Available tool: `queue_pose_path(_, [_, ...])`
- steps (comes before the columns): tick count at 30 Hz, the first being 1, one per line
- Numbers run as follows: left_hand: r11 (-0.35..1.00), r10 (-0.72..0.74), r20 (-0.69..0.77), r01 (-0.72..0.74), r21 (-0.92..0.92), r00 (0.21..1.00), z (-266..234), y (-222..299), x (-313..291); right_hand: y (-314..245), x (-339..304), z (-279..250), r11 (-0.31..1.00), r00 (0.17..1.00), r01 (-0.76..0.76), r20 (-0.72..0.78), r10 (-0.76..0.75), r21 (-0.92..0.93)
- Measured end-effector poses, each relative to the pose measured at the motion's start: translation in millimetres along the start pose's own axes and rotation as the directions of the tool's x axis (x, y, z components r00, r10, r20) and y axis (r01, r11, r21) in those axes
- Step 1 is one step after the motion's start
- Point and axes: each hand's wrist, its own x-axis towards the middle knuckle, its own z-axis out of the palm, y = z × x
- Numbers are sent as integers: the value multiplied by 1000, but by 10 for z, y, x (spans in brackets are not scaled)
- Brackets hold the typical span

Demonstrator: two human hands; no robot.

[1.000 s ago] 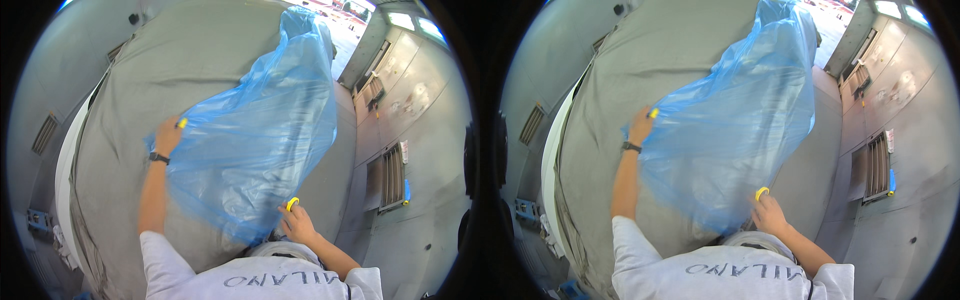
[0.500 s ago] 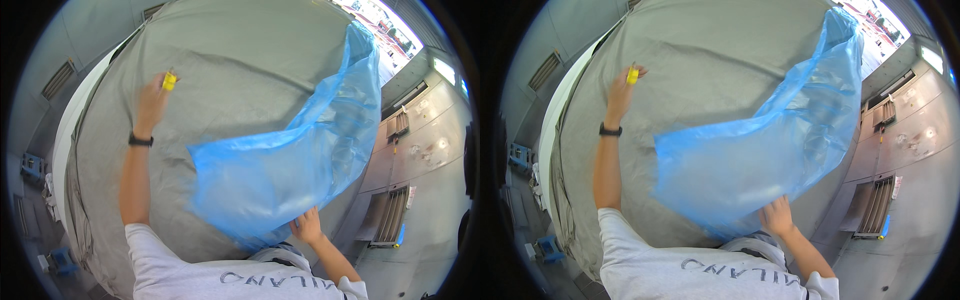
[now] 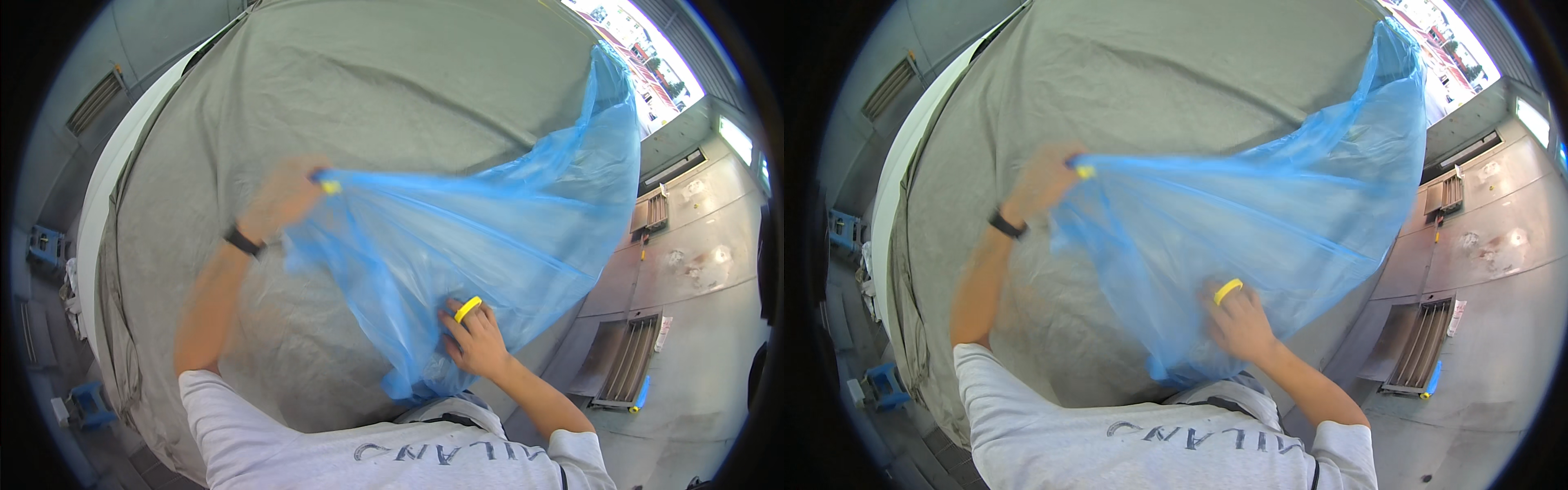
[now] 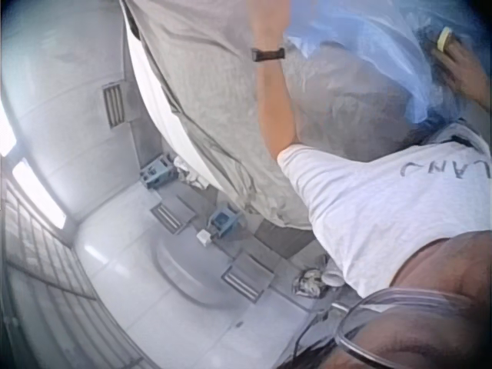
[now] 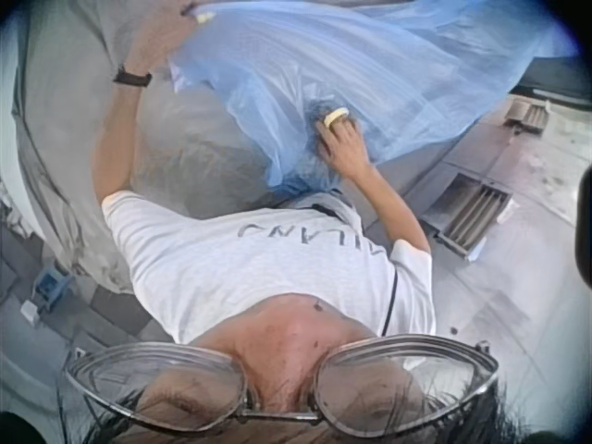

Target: The person applies blue masking tape along the edges of a car's side mirror and door, then covers the mirror with a blue plastic sheet and secures it with tape. They also place and tape a newspaper over the wheel area to protect it.

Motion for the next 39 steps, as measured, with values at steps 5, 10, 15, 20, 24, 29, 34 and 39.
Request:
queue_pose_path(5, [911, 347, -137, -299, 282, 928, -77, -693, 653, -135, -98, -82, 995, 994, 98, -51, -96, 28])
queue_pose_path(10, [817, 300, -158, -168, 551, 941, 708, -1106, 984, -222, -61, -167, 988, 994, 109, -36, -105, 113])
queue_pose_path(15, [714, 288, -267, -21, 700, 920, 697, -1420, 1205, -219, 73, -358, 977, 994, 113, -32, -109, 180])
queue_pose_path(20, [562, 431, -395, 101, 821, 811, 256, -826, 829, -261, 300, -422, 968, 965, 207, -195, -177, 146])
queue_pose_path(24, [852, 523, -245, -496, 168, 816, 529, 152, -253, -284, 466, -377, 950, 956, 236, -226, -188, 207])
queue_pose_path(29, [795, 374, -39, -342, -501, 927, 1057, 716, -1103, -330, 724, -352, 913, 949, 281, -225, -219, 297])
queue_pose_path(34, [897, 283, -257, -350, -271, 924, 936, 378, -823, -350, 1045, -390, 977, 971, 123, -227, -81, 175])
queue_pose_path(39, [984, -176, -697, 116, -133, 695, 25, -1126, 556, 234, 1086, -506, 987, 975, -80, -216, 49, -140])
